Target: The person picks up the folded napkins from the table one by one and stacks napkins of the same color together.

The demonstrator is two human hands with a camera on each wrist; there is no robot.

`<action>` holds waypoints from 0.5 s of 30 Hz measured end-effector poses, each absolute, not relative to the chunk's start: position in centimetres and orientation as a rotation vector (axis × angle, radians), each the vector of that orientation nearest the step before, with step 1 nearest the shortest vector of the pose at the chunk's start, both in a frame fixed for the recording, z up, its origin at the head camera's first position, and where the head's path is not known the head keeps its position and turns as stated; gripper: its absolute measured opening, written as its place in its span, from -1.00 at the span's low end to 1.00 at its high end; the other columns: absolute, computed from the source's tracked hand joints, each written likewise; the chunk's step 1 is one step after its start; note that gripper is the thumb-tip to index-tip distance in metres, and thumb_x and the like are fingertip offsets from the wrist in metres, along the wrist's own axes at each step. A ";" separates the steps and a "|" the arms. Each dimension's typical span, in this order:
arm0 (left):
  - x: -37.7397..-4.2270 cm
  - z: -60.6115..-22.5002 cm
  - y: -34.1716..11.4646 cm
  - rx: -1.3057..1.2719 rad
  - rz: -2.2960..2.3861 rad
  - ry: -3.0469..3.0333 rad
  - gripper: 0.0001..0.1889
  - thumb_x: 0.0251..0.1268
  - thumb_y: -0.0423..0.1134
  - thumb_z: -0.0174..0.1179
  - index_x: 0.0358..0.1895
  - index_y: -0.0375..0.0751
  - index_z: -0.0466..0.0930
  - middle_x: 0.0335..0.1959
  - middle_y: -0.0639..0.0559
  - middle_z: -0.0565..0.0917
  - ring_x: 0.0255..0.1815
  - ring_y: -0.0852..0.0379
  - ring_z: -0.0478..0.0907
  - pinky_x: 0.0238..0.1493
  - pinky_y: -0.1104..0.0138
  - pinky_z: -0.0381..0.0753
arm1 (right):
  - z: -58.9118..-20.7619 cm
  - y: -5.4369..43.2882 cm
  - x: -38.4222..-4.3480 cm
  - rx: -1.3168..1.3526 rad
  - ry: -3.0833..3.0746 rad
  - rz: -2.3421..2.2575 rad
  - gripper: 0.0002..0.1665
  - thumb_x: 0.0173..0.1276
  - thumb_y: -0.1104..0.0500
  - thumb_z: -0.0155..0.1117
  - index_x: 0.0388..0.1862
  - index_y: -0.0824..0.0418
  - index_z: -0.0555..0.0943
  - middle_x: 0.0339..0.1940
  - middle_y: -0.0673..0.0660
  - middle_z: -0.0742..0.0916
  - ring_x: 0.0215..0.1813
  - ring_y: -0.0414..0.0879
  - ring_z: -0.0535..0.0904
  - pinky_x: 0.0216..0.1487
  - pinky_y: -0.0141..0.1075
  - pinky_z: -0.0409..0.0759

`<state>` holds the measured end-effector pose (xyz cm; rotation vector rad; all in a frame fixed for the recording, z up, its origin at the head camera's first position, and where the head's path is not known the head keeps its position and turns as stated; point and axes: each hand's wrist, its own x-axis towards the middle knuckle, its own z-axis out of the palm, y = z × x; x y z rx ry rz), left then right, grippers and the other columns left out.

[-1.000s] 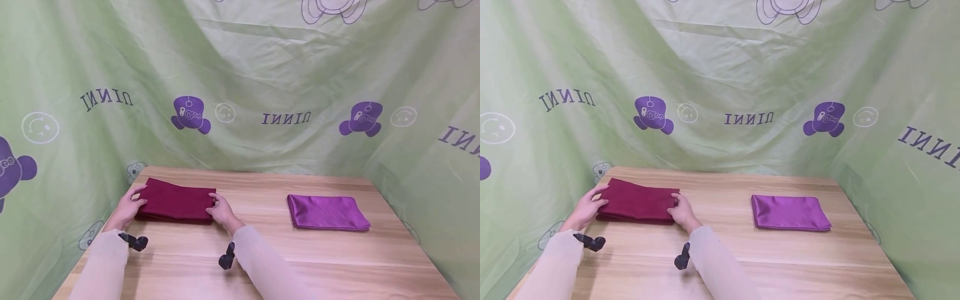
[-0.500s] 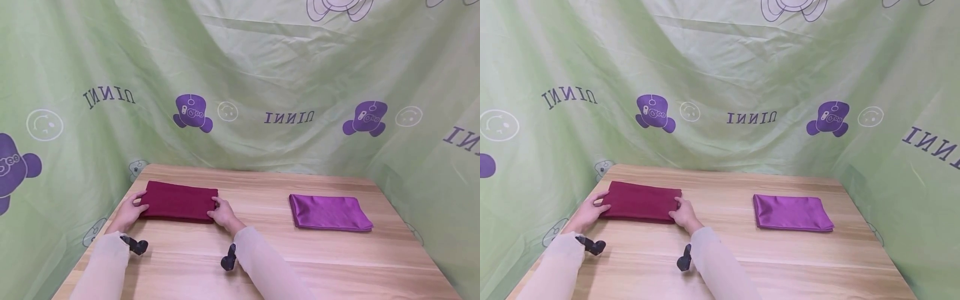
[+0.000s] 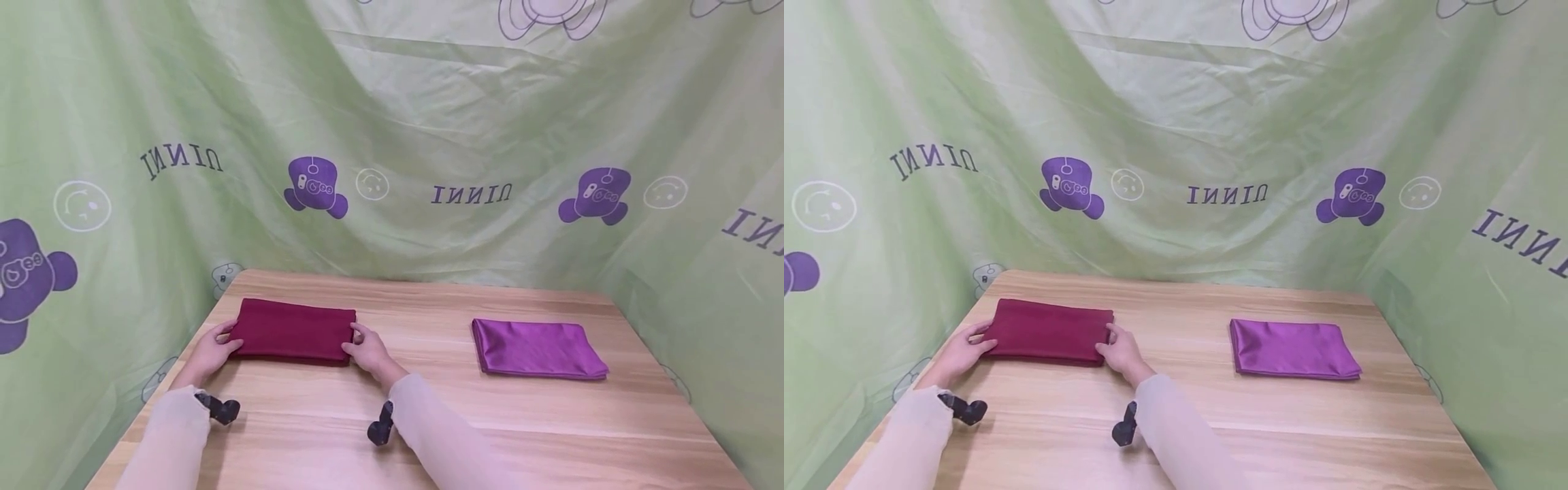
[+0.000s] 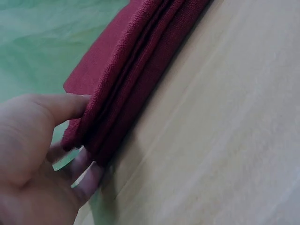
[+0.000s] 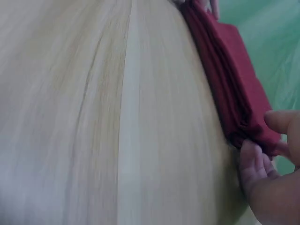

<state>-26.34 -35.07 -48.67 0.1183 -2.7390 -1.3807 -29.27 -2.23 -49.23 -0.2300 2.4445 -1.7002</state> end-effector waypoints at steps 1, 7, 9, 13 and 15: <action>-26.3 -48.5 -35.0 0.118 -1.316 -2.737 -0.44 0.42 -0.33 0.08 0.36 -0.58 0.17 0.23 -0.64 0.27 0.24 -0.46 0.31 0.17 0.01 0.41 | -49.1 -1.8 -29.2 -0.242 2.445 -1.701 -0.38 0.29 0.33 0.31 0.33 0.36 0.43 -0.25 0.15 0.57 -0.27 -0.07 0.54 -0.20 -0.27 0.58; -26.4 -46.5 -32.8 0.178 -1.017 -2.604 -0.57 0.37 -0.34 0.07 0.24 -0.50 0.40 0.15 -0.61 0.29 0.17 -0.53 0.20 0.15 -0.24 0.21 | -47.8 1.5 -28.7 -0.374 2.544 -1.583 -0.43 0.37 0.28 0.23 0.35 0.35 0.41 -0.05 0.26 0.60 -0.04 0.07 0.58 -0.09 -0.19 0.60; -26.7 -45.8 -31.3 0.149 -0.997 -2.563 -0.59 0.35 -0.38 0.08 0.22 -0.47 0.44 0.17 -0.58 0.29 0.20 -0.54 0.16 0.16 -0.26 0.18 | -47.4 2.9 -28.6 -0.422 2.584 -1.536 -0.42 0.37 0.28 0.23 0.35 0.37 0.39 0.01 0.32 0.59 -0.02 0.10 0.59 -0.07 -0.16 0.60; -27.3 -44.9 -27.6 0.028 -0.966 -2.567 -0.63 0.32 -0.39 0.11 0.17 -0.43 0.49 0.18 -0.50 0.32 0.21 -0.50 0.16 0.14 -0.26 0.18 | -46.9 5.8 -28.7 -0.464 2.686 -1.442 -0.40 0.37 0.30 0.22 0.36 0.38 0.37 0.10 0.35 0.56 0.01 0.12 0.56 0.02 -0.09 0.57; -27.7 -44.7 -25.6 -0.032 -0.957 -2.594 -0.64 0.32 -0.36 0.12 0.16 -0.40 0.51 0.20 -0.45 0.33 0.24 -0.47 0.15 0.16 -0.27 0.17 | -46.9 7.2 -28.8 -0.469 2.755 -1.380 -0.40 0.36 0.31 0.22 0.37 0.37 0.36 0.11 0.35 0.55 0.05 0.15 0.54 0.06 -0.03 0.55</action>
